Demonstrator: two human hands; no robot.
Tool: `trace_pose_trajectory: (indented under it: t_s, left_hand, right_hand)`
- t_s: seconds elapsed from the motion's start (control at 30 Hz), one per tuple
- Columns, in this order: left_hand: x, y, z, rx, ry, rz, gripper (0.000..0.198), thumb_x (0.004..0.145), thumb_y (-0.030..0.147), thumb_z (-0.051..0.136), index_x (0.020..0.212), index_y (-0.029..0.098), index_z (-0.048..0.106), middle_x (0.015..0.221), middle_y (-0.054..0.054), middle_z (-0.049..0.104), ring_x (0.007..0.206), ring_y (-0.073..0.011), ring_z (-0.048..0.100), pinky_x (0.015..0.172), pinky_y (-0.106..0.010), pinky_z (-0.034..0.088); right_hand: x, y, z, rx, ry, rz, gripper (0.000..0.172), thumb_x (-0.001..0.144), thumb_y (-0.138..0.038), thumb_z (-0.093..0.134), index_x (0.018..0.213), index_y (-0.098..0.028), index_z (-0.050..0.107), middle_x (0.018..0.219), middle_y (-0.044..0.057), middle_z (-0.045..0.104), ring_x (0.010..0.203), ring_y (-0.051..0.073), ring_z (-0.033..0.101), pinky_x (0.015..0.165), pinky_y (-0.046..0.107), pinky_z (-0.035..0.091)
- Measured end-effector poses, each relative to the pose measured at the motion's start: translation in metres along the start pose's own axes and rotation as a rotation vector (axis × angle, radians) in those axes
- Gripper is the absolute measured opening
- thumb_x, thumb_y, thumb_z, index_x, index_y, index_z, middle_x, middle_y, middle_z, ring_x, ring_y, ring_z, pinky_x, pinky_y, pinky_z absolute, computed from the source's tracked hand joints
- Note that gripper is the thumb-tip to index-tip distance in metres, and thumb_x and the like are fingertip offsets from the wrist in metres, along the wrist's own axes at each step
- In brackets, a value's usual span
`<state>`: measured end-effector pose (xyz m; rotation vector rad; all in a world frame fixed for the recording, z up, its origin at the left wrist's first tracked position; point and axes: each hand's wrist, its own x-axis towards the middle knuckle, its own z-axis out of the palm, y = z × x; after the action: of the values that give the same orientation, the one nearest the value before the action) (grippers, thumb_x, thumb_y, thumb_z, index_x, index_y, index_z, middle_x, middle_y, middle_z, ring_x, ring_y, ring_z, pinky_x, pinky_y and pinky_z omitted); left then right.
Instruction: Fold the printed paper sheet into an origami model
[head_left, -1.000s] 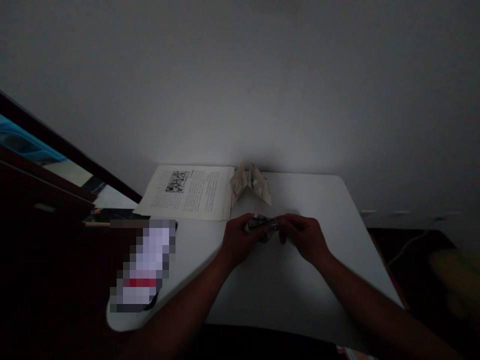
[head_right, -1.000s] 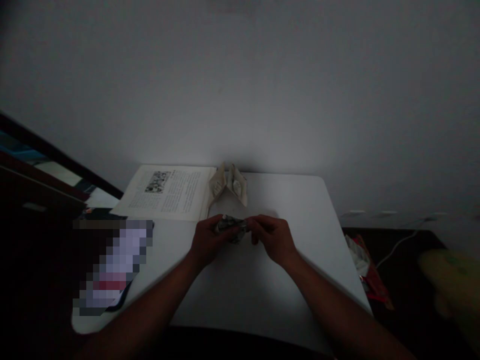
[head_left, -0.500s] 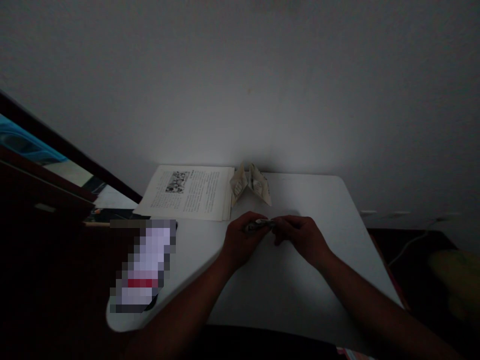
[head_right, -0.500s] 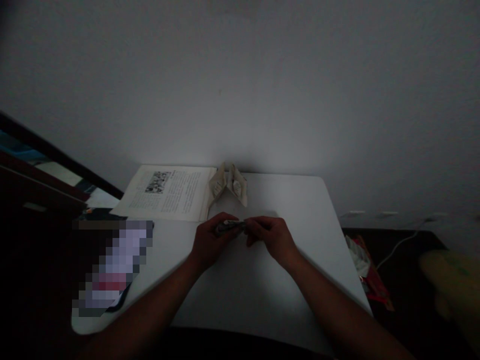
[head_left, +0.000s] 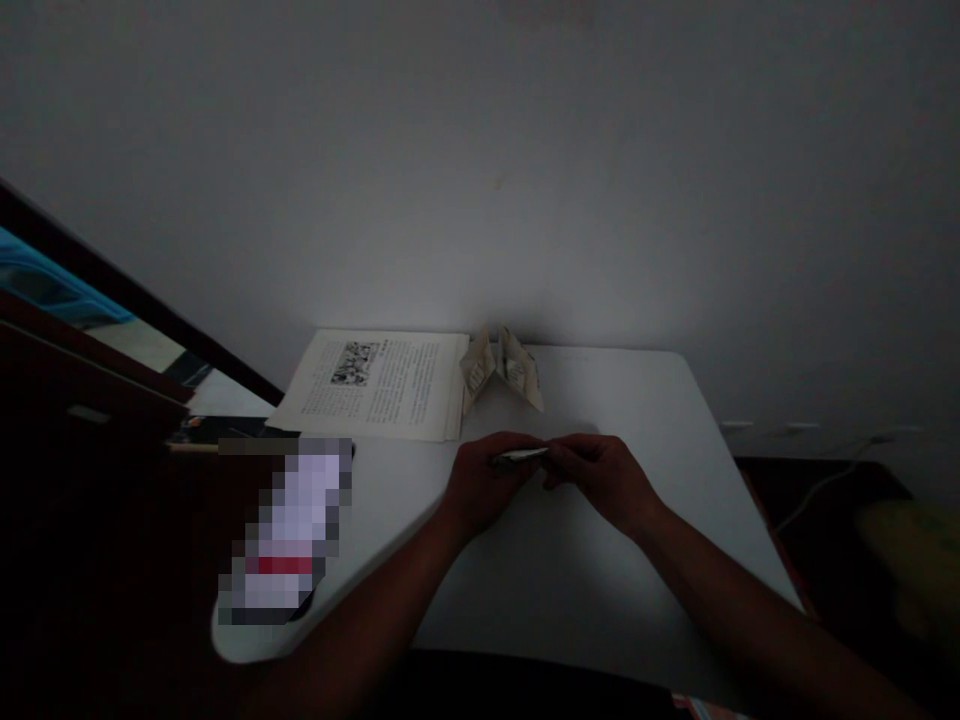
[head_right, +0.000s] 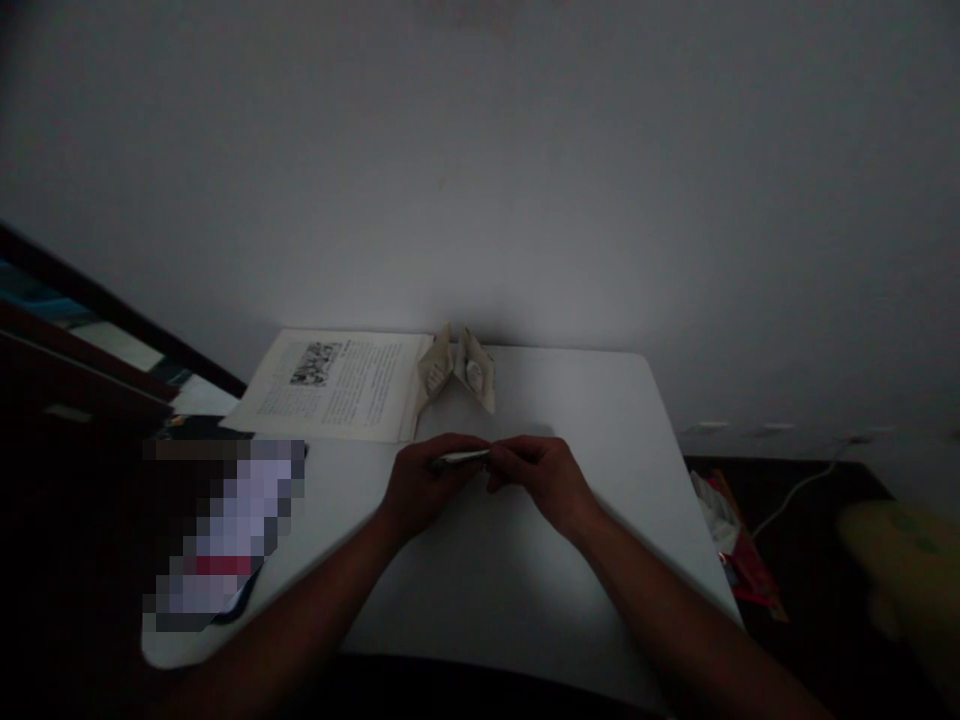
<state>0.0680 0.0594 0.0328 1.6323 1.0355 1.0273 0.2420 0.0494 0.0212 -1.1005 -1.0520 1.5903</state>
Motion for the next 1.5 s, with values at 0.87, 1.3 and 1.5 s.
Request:
trace_pose_trajectory:
  t_s: [0.87,1.3,1.5]
  left_hand:
    - [0.006,-0.001,-0.004,-0.227,-0.044,-0.326,0.024,0.063,0.033,0.074,0.075,0.013,0.07,0.065,-0.003,0.068,0.057,-0.0118,0.06,0.054,-0.021,0.046]
    - [0.004,-0.002,-0.007,-0.239,-0.133,-0.325,0.029,0.065,0.036,0.072,0.078,0.01,0.069,0.065,-0.004,0.067,0.054,-0.012,0.06,0.052,-0.023,0.049]
    - [0.004,-0.001,-0.009,-0.248,-0.126,-0.321,0.028,0.066,0.035,0.071,0.077,0.01,0.069,0.064,-0.003,0.067,0.054,-0.0123,0.061,0.052,-0.023,0.05]
  right_hand:
    - [-0.008,-0.02,0.005,-0.629,0.047,-0.279,0.017,0.081,-0.029,0.058,0.074,-0.019,0.07,0.061,0.0,0.065,0.052,0.01,0.059,0.051,0.021,0.045]
    - [-0.009,-0.014,0.002,-0.4,0.021,-0.152,0.021,0.074,-0.035,0.064,0.065,-0.016,0.064,0.051,-0.001,0.058,0.045,0.011,0.055,0.045,0.023,0.044]
    - [-0.007,-0.014,-0.001,-0.32,0.054,-0.164,0.018,0.072,-0.032,0.067,0.064,-0.016,0.065,0.049,-0.001,0.059,0.042,0.011,0.055,0.044,0.023,0.044]
